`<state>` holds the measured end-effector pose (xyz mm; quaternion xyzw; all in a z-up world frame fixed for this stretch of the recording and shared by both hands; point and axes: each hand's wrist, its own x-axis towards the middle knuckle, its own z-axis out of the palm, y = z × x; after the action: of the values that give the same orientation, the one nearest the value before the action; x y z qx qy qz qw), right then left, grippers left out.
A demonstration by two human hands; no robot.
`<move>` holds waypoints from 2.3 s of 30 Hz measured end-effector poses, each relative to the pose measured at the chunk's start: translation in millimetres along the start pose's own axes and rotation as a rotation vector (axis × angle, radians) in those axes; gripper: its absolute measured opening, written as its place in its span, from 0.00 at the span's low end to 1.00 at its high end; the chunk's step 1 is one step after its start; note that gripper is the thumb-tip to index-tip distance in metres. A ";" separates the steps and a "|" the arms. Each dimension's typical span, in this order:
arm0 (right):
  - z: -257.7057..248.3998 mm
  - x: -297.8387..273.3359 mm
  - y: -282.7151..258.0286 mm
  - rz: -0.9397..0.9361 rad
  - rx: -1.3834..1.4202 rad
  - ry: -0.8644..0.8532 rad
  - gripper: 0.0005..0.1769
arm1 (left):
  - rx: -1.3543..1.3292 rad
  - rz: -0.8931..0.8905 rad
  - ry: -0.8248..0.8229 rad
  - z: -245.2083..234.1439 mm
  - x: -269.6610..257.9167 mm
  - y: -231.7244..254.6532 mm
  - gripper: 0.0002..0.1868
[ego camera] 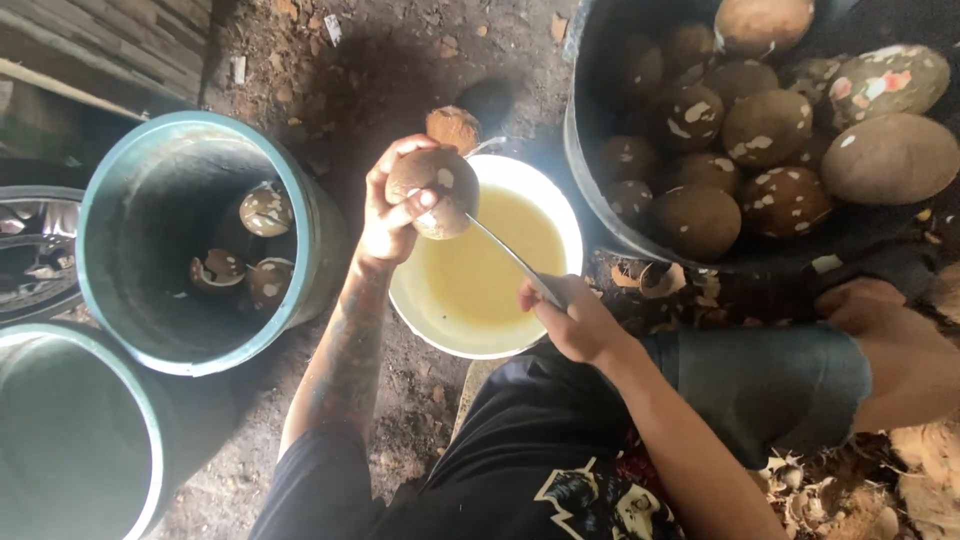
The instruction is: The person sits on the ground and uses a machete to peel the husk off a coconut. After removing the husk, they use a knife to open the coconut and pour the water into a bucket.
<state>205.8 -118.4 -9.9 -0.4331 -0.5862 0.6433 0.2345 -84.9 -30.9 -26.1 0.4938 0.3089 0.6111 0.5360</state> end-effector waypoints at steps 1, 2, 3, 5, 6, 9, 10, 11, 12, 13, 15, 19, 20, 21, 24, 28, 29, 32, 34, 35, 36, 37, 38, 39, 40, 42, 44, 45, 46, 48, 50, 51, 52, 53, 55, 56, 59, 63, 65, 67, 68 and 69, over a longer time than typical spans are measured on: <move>0.8 -1.5 2.6 -0.015 -0.001 -0.008 0.10 | 0.012 -0.016 -0.013 2.6 -3.5 7.5 0.33; -0.1 -1.7 4.5 -0.033 -0.006 -0.014 0.09 | 0.023 -0.027 -0.028 5.5 -4.4 14.6 0.34; -0.7 -2.2 5.5 -0.034 -0.003 -0.014 0.09 | 0.025 -0.028 -0.029 5.7 -4.9 19.6 0.34; -0.9 -2.0 7.2 -0.058 -0.031 -0.043 0.09 | 0.077 -0.002 -0.056 4.6 -5.8 30.6 0.37; -1.1 -0.4 14.9 -0.058 -0.026 -0.042 0.09 | 0.080 -0.006 -0.059 2.6 -4.6 34.9 0.37; -3.4 1.1 33.9 -0.099 0.001 -0.034 0.10 | 0.234 -0.006 -0.123 3.8 -0.2 46.3 0.39; -4.6 1.3 35.9 -0.104 -0.011 -0.024 0.10 | 0.314 0.003 -0.161 7.8 2.9 51.2 0.39; -6.0 1.4 37.9 -0.109 -0.023 -0.014 0.10 | 0.394 0.013 -0.200 12.1 6.2 56.1 0.38; -6.3 -0.5 40.8 -0.107 -0.022 -0.005 0.10 | 0.390 0.011 -0.208 16.8 5.4 58.7 0.38; -6.8 -2.4 43.9 -0.111 -0.002 0.007 0.10 | 0.424 -0.001 -0.225 21.5 4.5 61.2 0.39; -8.2 -4.6 52.0 -0.111 0.022 0.019 0.09 | 0.457 -0.020 -0.243 29.4 5.6 65.0 0.39; -10.4 -3.1 67.4 -0.147 0.008 0.041 0.09 | 0.539 -0.003 -0.296 36.6 7.5 70.4 0.39; -10.8 -3.1 70.0 -0.157 -0.011 0.048 0.08 | 0.551 -0.005 -0.308 37.7 7.5 71.0 0.39; -10.6 -2.0 71.5 -0.158 -0.008 0.051 0.08 | 0.553 -0.006 -0.311 39.5 6.7 73.6 0.39; -12.1 -3.2 75.8 -0.155 0.017 0.045 0.08 | 0.589 -0.066 -0.320 46.4 3.5 77.2 0.40; -13.3 -4.1 80.8 -0.144 0.030 0.028 0.08 | 0.611 -0.073 -0.318 50.6 6.0 78.3 0.39; -14.1 -2.8 82.7 -0.145 0.031 0.022 0.09 | 0.624 -0.069 -0.321 51.1 7.9 78.6 0.38; -16.2 -3.0 76.9 -0.146 0.020 0.044 0.09 | 0.640 -0.086 -0.320 54.1 6.5 80.5 0.39; -14.9 -5.5 70.2 -0.130 0.016 0.058 0.09 | 0.655 -0.091 -0.317 54.6 6.5 81.8 0.39; -15.1 -6.9 67.2 -0.112 0.013 0.072 0.09 | 0.668 -0.098 -0.315 55.4 7.1 81.6 0.38; -16.2 -7.3 68.2 -0.112 0.013 0.077 0.09 | 0.666 -0.096 -0.320 55.7 6.9 81.2 0.38; -17.4 -7.7 69.3 -0.118 0.011 0.086 0.08 | 0.670 -0.104 -0.320 56.1 6.8 80.7 0.38; -18.2 -8.4 70.7 -0.124 0.009 0.093 0.08 | 0.675 -0.112 -0.320 56.3 6.0 80.1 0.38; -18.7 -8.0 73.6 -0.124 0.009 0.097 0.08 | 0.673 -0.111 -0.324 57.2 6.5 80.0 0.38; -18.7 -7.9 76.4 -0.134 -0.017 0.105 0.09 | 0.678 -0.113 -0.322 57.9 6.5 80.1 0.38; -18.3 -7.0 80.7 -0.145 -0.044 0.113 0.10 | 0.682 -0.114 -0.320 59.9 6.3 81.1 0.39; -16.8 -5.2 83.3 -0.163 -0.050 0.123 0.10 | 0.689 -0.111 -0.329 62.0 5.3 83.9 0.40; -17.2 -5.5 81.2 -0.165 -0.052 0.122 0.10 | 0.690 -0.109 -0.327 62.3 5.1 85.1 0.40; -17.4 -6.0 79.4 -0.166 -0.059 0.124 0.10 | 0.693 -0.123 -0.334 62.7 4.9 86.3 0.40; -17.6 -6.6 78.3 -0.168 -0.065 0.128 0.10 | 0.696 -0.135 -0.342 62.4 5.7 87.2 0.39; -16.9 -7.6 80.1 -0.158 -0.050 0.113 0.11 | 0.690 -0.139 -0.349 60.9 6.6 86.9 0.39; -16.8 -7.8 82.1 -0.157 -0.050 0.115 0.11 | 0.689 -0.140 -0.351 61.9 6.5 87.4 0.39; -17.2 -7.5 84.0 -0.158 -0.050 0.117 0.10 | 0.694 -0.143 -0.351 63.0 6.6 87.9 0.39; -17.6 -7.1 86.0 -0.158 -0.050 0.119 0.10 | 0.699 -0.145 -0.351 64.1 6.7 88.4 0.39; -17.1 -7.6 86.2 -0.159 -0.050 0.126 0.10 | 0.707 -0.154 -0.348 68.1 6.3 91.3 0.38; -16.3 -7.7 86.5 -0.159 -0.050 0.132 0.10 | 0.717 -0.163 -0.344 69.8 5.8 93.0 0.38; -16.5 -1.0 96.7 -0.184 -0.050 0.104 0.10 | 0.739 -0.163 -0.331 71.1 9.5 93.3 0.39; -18.3 -4.5 85.2 -0.189 -0.068 0.114 0.11 | 0.738 -0.184 -0.327 78.5 11.1 95.3 0.37; -17.6 -5.0 82.4 -0.186 -0.066 0.109 0.11 | 0.736 -0.176 -0.326 77.7 11.3 92.8 0.38; -18.6 -4.6 82.8 -0.192 -0.085 0.108 0.11 | 0.737 -0.175 -0.324 76.3 13.0 92.4 0.38; -18.6 -4.4 82.8 -0.196 -0.102 0.110 0.10 | 0.738 -0.176 -0.326 75.5 13.9 92.6 0.38; -19.0 -4.7 83.4 -0.197 -0.101 0.109 0.10 | 0.739 -0.177 -0.325 75.1 13.6 90.9 0.38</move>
<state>241.2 -128.7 -87.2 -0.4190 -0.6438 0.5625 0.3058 -45.7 -50.6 84.2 0.7147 0.4601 0.3248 0.4148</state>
